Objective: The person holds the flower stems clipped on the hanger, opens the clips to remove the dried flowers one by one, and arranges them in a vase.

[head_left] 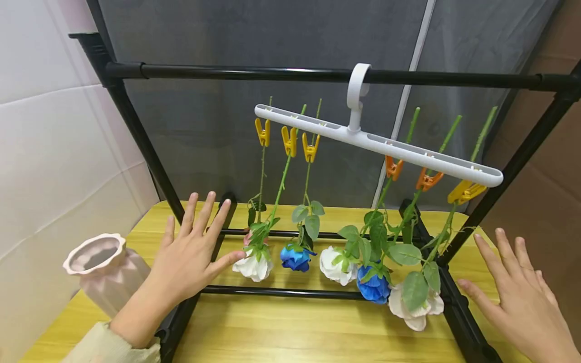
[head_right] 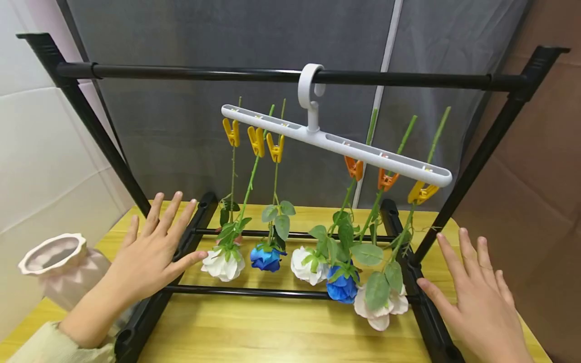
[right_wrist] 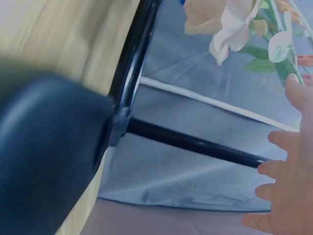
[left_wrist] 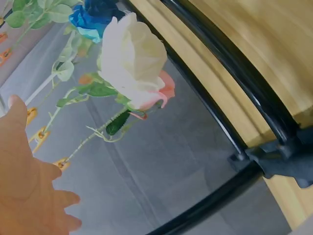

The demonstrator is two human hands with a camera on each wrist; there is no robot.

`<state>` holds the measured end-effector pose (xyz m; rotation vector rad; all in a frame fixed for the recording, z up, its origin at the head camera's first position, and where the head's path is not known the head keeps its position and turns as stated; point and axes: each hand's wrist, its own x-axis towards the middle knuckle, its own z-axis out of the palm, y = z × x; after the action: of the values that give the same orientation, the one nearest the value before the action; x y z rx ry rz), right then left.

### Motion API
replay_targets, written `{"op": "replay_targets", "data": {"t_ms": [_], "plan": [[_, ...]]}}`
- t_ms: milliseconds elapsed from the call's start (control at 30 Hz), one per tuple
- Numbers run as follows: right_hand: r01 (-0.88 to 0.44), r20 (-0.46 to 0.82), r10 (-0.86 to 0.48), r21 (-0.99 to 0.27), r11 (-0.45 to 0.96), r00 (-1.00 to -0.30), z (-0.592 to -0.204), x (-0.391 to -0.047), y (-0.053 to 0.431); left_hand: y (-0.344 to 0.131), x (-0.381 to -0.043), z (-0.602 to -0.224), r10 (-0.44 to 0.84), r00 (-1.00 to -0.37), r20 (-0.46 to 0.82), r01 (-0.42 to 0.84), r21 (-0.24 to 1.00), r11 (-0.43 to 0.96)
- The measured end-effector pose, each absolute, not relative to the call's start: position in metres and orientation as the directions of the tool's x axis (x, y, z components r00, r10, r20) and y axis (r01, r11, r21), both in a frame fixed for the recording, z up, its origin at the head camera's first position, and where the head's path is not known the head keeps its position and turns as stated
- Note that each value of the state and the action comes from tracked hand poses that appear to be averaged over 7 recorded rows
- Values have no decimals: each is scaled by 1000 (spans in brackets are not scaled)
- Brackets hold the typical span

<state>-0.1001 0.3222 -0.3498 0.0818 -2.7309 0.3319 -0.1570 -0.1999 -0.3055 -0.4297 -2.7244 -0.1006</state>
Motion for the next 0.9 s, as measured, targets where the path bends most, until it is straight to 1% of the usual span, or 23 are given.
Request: {"op": "replay_targets", "data": {"t_ms": [200,400,533,600,700,833,900], "plan": [[-184,449,-47,-266,946,-892,-342,-101,315,-187,-151,-303,281,-864,418,318,20,948],[-293,608,-23,-349,890,-794,-335,-101,302,-172,-145,-298,300,-857,418,354,55,934],[-346,689,8,-374,861,-725,-332,-103,292,-159,-144,-295,320,-846,427,390,84,917],[-365,723,25,-378,851,-691,-331,-104,289,-152,-144,-296,334,-823,459,420,97,902],[-393,770,43,-372,841,-636,-331,-106,285,-141,-143,-298,361,-773,522,481,109,870],[-414,794,68,-385,825,-604,-331,-108,283,-124,-143,-302,389,-715,581,552,127,824],[-417,792,73,-394,819,-606,-332,-109,282,-116,-143,-302,394,-698,599,574,139,807]]}}
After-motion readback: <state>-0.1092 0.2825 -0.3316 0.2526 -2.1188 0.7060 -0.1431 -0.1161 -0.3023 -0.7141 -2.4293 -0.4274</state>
